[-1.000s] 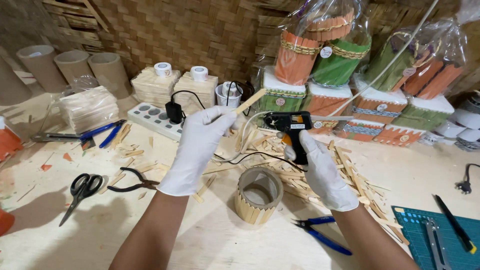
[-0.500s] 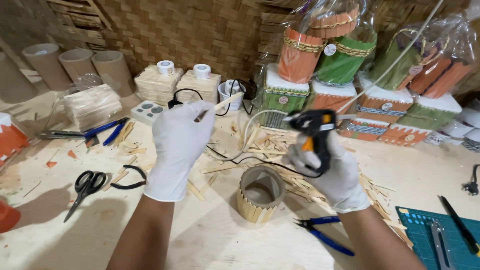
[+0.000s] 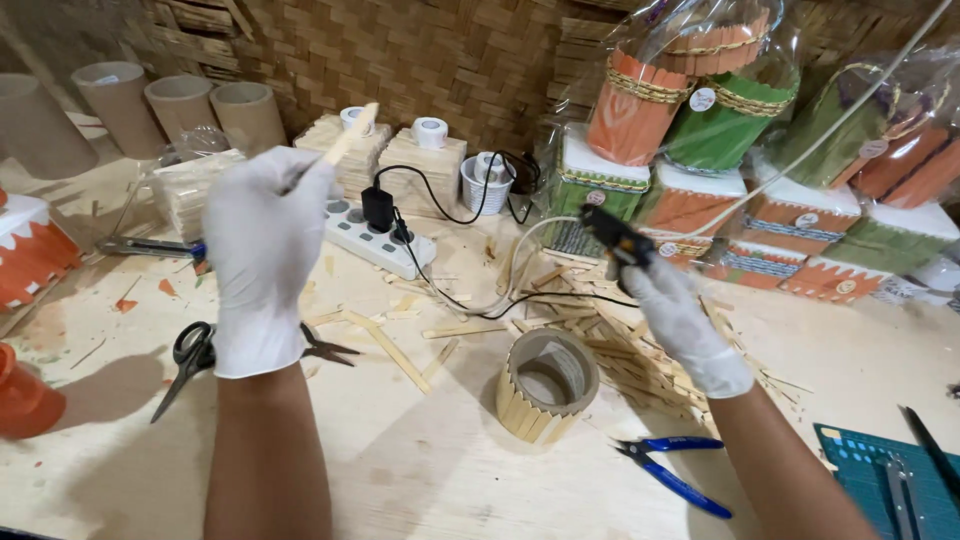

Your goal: The person assembles a cylindrical craft item by cutting wooden sticks with pliers, applying hot glue, and attaching them to a cardboard tube. The person repeatedly measures, cuts, and glues sticks to build up the structure.

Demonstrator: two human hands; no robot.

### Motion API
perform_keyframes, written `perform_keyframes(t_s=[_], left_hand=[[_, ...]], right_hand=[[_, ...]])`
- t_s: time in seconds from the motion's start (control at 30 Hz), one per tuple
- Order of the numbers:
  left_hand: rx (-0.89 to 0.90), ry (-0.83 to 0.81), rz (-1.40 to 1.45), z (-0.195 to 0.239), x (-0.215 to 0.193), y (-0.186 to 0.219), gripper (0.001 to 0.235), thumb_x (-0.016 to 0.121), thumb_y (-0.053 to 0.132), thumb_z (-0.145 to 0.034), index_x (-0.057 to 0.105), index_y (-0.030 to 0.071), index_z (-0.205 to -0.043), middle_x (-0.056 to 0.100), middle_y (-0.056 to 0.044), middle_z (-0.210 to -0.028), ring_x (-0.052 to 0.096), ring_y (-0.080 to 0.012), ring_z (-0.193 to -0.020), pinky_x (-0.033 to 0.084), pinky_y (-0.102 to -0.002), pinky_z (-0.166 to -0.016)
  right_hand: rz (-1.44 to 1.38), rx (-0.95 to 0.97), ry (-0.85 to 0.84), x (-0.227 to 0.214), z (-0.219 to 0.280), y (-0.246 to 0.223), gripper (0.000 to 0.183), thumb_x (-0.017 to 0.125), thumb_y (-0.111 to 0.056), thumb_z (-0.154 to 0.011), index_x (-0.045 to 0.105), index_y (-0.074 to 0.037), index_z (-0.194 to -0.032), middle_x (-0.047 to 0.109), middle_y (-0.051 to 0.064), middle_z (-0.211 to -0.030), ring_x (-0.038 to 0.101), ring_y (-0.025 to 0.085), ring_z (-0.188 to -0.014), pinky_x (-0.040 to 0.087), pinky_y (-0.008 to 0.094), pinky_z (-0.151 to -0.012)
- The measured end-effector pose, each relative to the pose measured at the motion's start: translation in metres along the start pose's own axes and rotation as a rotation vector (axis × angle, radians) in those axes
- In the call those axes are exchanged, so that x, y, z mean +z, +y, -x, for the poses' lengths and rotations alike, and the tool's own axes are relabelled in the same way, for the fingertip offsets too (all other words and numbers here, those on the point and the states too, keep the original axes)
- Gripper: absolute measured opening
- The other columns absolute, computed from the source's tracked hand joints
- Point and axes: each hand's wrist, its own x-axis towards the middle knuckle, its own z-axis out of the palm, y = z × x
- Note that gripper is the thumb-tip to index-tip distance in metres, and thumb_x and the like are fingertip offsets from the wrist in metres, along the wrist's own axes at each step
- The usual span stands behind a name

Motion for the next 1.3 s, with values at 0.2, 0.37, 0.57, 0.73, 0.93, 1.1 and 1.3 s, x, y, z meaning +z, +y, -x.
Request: perform_keyframes(t_s=[0.2,0.37,0.57,0.73,0.93,1.1,1.3], left_hand=[[-0.084,-0.182,0.232,-0.007,0.026,0.002,0.01,0.074,0.025,-0.091,0.081,0.027,-0.097,0.075,0.005,-0.076,0.066,-0.0035,-0.067,0.05,-0.019,-0.067],[-0.207,-0.322,0.522,0.001,0.049,0.004,0.013,0.077,0.025,-0.088,0.08,0.019,-0.099,0.077,0.0,-0.08,0.064,-0.0022,-0.06,0.047,-0.015,-0.056],[-0.275,-0.5,0.653,0.017,0.061,0.023,0.016,0.079,0.02,-0.085,0.078,0.009,-0.097,0.076,-0.007,-0.077,0.055,-0.0009,-0.05,0.034,-0.013,-0.042],[-0.246,-0.61,0.667,0.035,0.087,0.043,0.014,0.08,0.02,-0.085,0.081,0.011,-0.095,0.076,-0.007,-0.074,0.053,-0.0028,-0.048,0.032,-0.015,-0.044],[-0.231,-0.752,0.732,0.072,0.099,0.07,0.015,0.081,0.019,-0.083,0.081,0.011,-0.096,0.074,-0.006,-0.071,0.055,-0.0049,-0.048,0.033,-0.016,-0.045],[-0.308,-0.723,0.782,0.087,0.116,0.077,0.014,0.082,0.024,-0.085,0.081,0.013,-0.094,0.076,-0.007,-0.073,0.056,-0.0057,-0.05,0.033,-0.017,-0.046],[-0.342,-0.741,0.84,0.11,0.115,0.082,0.023,0.088,0.024,-0.08,0.084,0.012,-0.1,0.079,-0.004,-0.082,0.053,-0.0042,-0.066,0.039,-0.017,-0.064]], right_hand=[[0.324,-0.092,-0.454,0.017,-0.03,0.091,0.054,0.057,-0.001,-0.094,0.05,-0.003,-0.148,0.06,0.033,-0.134,0.052,0.055,-0.128,0.039,0.062,-0.112],[0.546,-0.164,-0.489,0.054,-0.045,0.114,0.049,0.068,-0.016,-0.093,0.06,-0.011,-0.141,0.068,0.021,-0.123,0.062,0.044,-0.12,0.047,0.053,-0.107],[1.18,-0.219,-0.291,0.058,-0.062,0.149,0.061,0.075,-0.058,-0.082,0.056,-0.042,-0.137,0.058,-0.004,-0.128,0.051,0.024,-0.128,0.039,0.048,-0.103],[0.438,-0.149,-0.156,0.04,-0.025,0.024,0.041,0.073,-0.035,-0.091,0.069,-0.024,-0.13,0.068,0.01,-0.123,0.059,0.032,-0.126,0.045,0.046,-0.106],[-0.474,0.008,-0.148,0.039,0.021,-0.031,0.052,0.071,-0.017,-0.093,0.061,-0.006,-0.143,0.071,0.01,-0.127,0.065,0.014,-0.101,0.05,0.036,-0.104],[-0.213,0.197,0.225,0.021,0.041,-0.028,0.008,0.083,-0.012,-0.079,0.08,-0.006,-0.083,0.069,0.012,-0.056,0.053,0.013,-0.037,0.038,0.023,-0.038],[-0.404,0.102,0.403,-0.023,0.065,-0.005,0.013,0.066,-0.011,-0.099,0.074,-0.001,-0.1,0.071,0.012,-0.067,0.056,0.009,-0.048,0.04,0.015,-0.049]])
